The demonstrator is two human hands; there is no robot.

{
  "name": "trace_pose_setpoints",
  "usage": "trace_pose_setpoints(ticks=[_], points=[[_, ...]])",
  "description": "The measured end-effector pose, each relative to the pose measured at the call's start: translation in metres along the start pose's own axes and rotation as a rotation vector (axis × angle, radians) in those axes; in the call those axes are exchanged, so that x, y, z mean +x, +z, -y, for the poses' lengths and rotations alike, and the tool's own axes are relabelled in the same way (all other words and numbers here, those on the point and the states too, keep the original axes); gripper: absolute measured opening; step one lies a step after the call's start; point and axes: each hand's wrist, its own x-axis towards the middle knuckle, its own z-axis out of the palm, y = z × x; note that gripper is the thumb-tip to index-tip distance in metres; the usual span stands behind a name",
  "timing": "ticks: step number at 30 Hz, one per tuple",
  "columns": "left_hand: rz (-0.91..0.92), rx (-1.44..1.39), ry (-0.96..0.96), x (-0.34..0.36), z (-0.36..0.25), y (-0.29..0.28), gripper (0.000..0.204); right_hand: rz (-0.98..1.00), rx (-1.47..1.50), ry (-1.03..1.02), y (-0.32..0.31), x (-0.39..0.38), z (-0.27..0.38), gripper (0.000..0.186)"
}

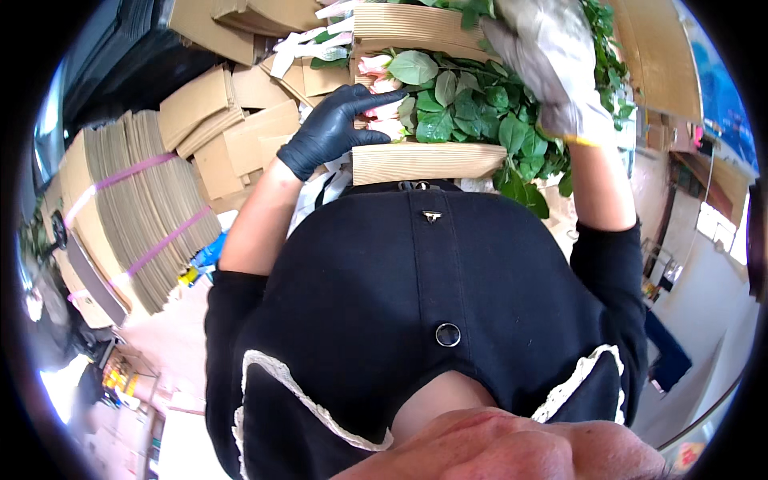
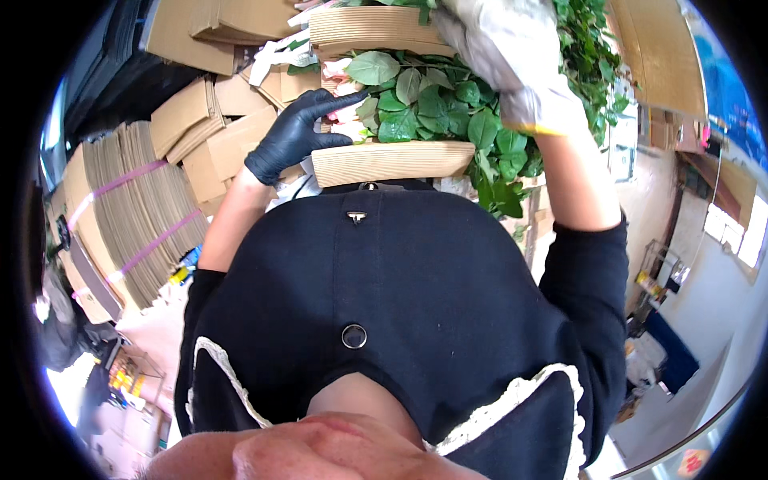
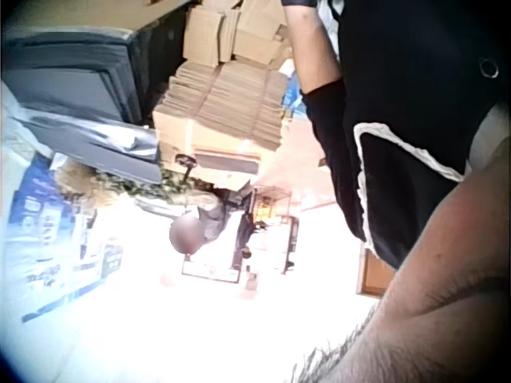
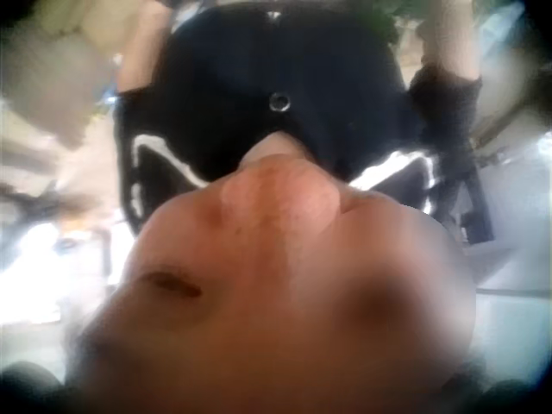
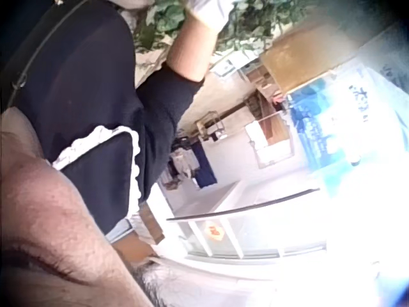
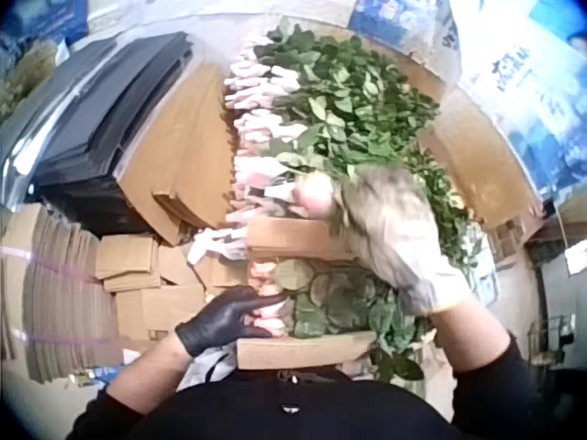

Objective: The person arranges pink roses and green leaves into a cardboard box, then places a black foam insert over the arrangement. They continue to adjust the flowers and leaves within the box, ensuring they fit properly around the foam insert.

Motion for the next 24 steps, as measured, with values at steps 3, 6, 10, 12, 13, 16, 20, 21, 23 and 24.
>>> trace_pose_setpoints(ticks=[3, 6, 10, 12, 13, 16, 20, 21, 23, 24], points=[[-0.102, -0.066, -0.004, -0.009, 0.007, 0.008, 0.066, -0.019, 0.327, 0.129, -0.030, 0.030, 0.029, 0.031], [-0.085, -0.052, 0.036, 0.001, 0.009, 0.006, 0.067, 0.445, 0.412, 0.044, -0.022, 0.017, 0.076, 0.025], [-0.008, -0.083, -0.039, 0.012, -0.001, 0.000, 0.064, 0.386, 0.398, 0.045, 0.048, 0.012, 0.076, 0.016], [-0.035, 0.117, -0.013, 0.007, -0.005, 0.002, 0.062, 0.451, 0.449, 0.052, 0.060, 0.017, 0.077, 0.016], [0.008, 0.240, -0.019, 0.006, -0.009, -0.001, 0.063, 0.498, 0.488, 0.058, 0.064, 0.018, 0.077, 0.016], [0.065, 0.475, 0.034, 0.011, -0.015, -0.010, 0.062, 0.535, 0.540, 0.024, 0.057, 0.016, 0.076, 0.017], [0.081, 0.331, 0.198, 0.020, 0.006, -0.007, 0.056, 0.545, 0.544, -0.008, 0.048, 0.007, 0.075, 0.014], [0.034, 0.256, 0.181, 0.015, 0.015, -0.004, 0.053, 0.550, 0.597, -0.034, 0.046, 0.008, 0.073, 0.016], [-0.045, 0.083, 0.133, 0.013, 0.022, 0.003, 0.047, 0.380, 0.766, -0.103, 0.048, -0.002, 0.058, 0.037], [-0.109, 0.134, 0.097, 0.010, 0.020, 0.007, 0.040, 0.355, 0.732, 0.022, 0.042, 0.008, 0.061, 0.034]])
